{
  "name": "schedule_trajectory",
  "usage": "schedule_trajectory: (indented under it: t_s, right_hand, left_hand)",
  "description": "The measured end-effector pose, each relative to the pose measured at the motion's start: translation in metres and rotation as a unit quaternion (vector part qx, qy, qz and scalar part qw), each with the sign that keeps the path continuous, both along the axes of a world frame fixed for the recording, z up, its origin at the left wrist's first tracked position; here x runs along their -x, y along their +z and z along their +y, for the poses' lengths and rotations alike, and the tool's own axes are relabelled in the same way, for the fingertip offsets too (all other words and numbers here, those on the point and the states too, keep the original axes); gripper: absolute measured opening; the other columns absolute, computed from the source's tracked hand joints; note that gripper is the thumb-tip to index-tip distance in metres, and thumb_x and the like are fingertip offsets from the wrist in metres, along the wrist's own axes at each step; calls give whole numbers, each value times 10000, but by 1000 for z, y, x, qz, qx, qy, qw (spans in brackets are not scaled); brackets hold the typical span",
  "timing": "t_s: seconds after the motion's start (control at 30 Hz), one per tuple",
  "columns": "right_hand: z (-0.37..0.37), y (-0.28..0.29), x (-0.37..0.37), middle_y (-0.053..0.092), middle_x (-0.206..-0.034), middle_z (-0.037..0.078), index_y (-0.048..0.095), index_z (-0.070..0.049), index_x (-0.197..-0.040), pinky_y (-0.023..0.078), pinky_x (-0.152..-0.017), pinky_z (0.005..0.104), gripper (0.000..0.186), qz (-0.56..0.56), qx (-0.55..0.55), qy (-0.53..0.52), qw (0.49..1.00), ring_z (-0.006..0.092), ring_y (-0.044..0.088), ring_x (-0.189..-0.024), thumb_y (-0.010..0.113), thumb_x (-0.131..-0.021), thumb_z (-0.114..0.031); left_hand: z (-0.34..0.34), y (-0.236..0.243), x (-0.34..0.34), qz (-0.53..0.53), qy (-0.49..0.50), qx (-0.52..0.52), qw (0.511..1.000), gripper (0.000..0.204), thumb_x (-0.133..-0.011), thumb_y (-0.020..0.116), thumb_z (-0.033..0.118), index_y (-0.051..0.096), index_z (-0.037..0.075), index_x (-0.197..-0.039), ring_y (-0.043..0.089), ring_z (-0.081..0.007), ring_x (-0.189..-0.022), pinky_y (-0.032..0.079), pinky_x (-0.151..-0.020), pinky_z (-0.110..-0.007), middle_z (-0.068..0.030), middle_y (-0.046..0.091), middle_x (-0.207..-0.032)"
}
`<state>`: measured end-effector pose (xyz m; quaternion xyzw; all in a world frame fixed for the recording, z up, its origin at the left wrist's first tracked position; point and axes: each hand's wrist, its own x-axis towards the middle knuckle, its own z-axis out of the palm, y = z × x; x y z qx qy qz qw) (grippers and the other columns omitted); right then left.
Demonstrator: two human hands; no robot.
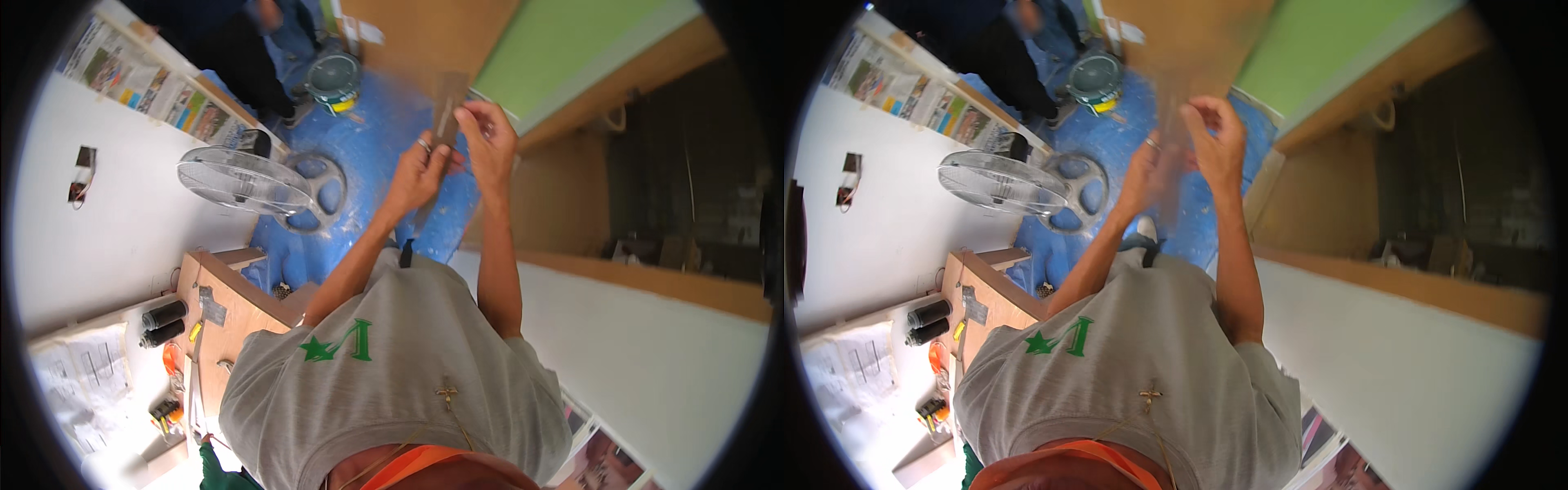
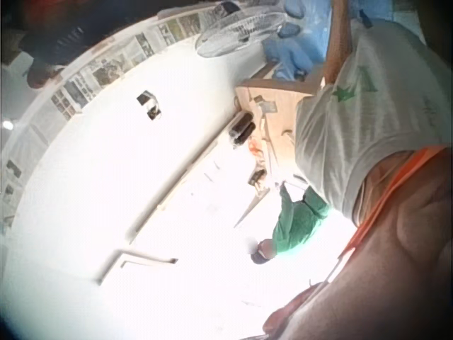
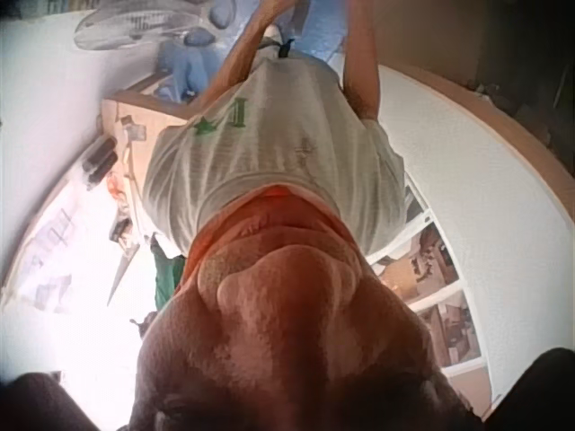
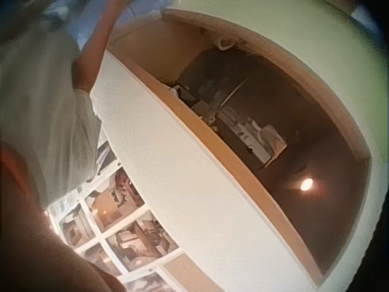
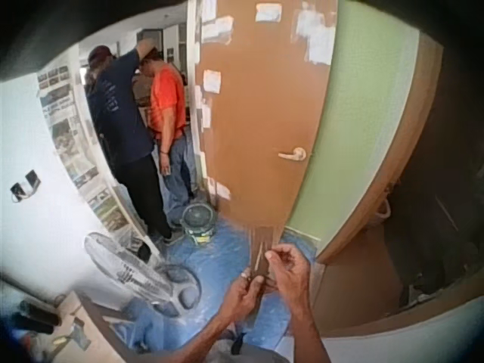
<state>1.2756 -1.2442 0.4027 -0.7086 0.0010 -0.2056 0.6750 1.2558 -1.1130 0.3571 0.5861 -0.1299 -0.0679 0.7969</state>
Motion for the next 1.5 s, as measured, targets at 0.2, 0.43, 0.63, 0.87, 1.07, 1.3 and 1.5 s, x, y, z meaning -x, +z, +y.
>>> schedule_trajectory:
  t_s: [0.2, 0.43, 0.63, 0.87, 1.07, 1.3, 1.5]
  right_hand:
    - [5, 2, -53, 642, -915, 24, 670, 8, -1038, 484, -727, 260, 144, 25, -20, 25, 999, 102, 580, -805, 710, -955, -103]
    - [13, -26, -110, 622, -846, 37, 634, 12, -977, 470, -691, 255, 59, 61, -82, 58, 993, 99, 568, -772, 639, -965, -46]
    - [-3, -48, -151, 642, -854, 36, 627, 1, -973, 480, -671, 262, 77, 57, -38, 79, 995, 99, 573, -743, 652, -972, -71]
    - [-39, -42, -229, 681, -867, 51, 650, 1, -1013, 519, -691, 306, 127, -24, 92, 54, 994, 139, 632, -750, 691, -960, -106]
    - [-90, -22, -285, 676, -865, 89, 647, 12, -1024, 526, -699, 328, 138, -28, 119, 106, 987, 185, 640, -744, 686, -948, -96]
    - [-96, -19, -320, 602, -816, 107, 554, -11, -973, 494, -650, 392, 103, -14, 171, 198, 965, 241, 587, -700, 588, -943, -104]
    - [-70, -26, -323, 581, -802, 140, 508, -28, -950, 490, -646, 440, 94, -69, 170, 219, 958, 323, 585, -695, 558, -922, -103]
  left_hand:
    - [23, -2, -61, -128, 31, -178, 975, 109, -1075, 464, 109, 505, 21, -1122, 733, -255, -872, 570, -780, -372, -139, 709, -930]
    - [21, -15, -96, -134, 136, -329, 925, 40, -1048, 485, 93, 494, 59, -1067, 674, -427, -804, 513, -667, -473, -200, 651, -851]
    - [1, -26, -130, -59, 155, -355, 920, 93, -1055, 528, 144, 498, 57, -1043, 676, -407, -712, 508, -611, -485, -182, 656, -802]
    - [-57, -26, -202, -55, 229, -337, 912, 118, -1020, 550, 134, 489, 57, -1085, 634, -504, -820, 482, -658, -587, -257, 659, -925]
    - [-112, -18, -251, -76, 302, -363, 879, 57, -1025, 547, 72, 537, 48, -1076, 702, -344, -723, 544, -621, -446, -160, 662, -800]
    - [-132, -24, -262, -15, 320, -304, 897, 79, -1057, 526, 109, 534, 35, -1084, 704, -298, -701, 540, -612, -415, -154, 676, -806]
    - [-117, -17, -262, 36, 376, -249, 892, 140, -1077, 507, 152, 545, 21, -1111, 706, -283, -688, 534, -606, -396, -154, 678, -778]
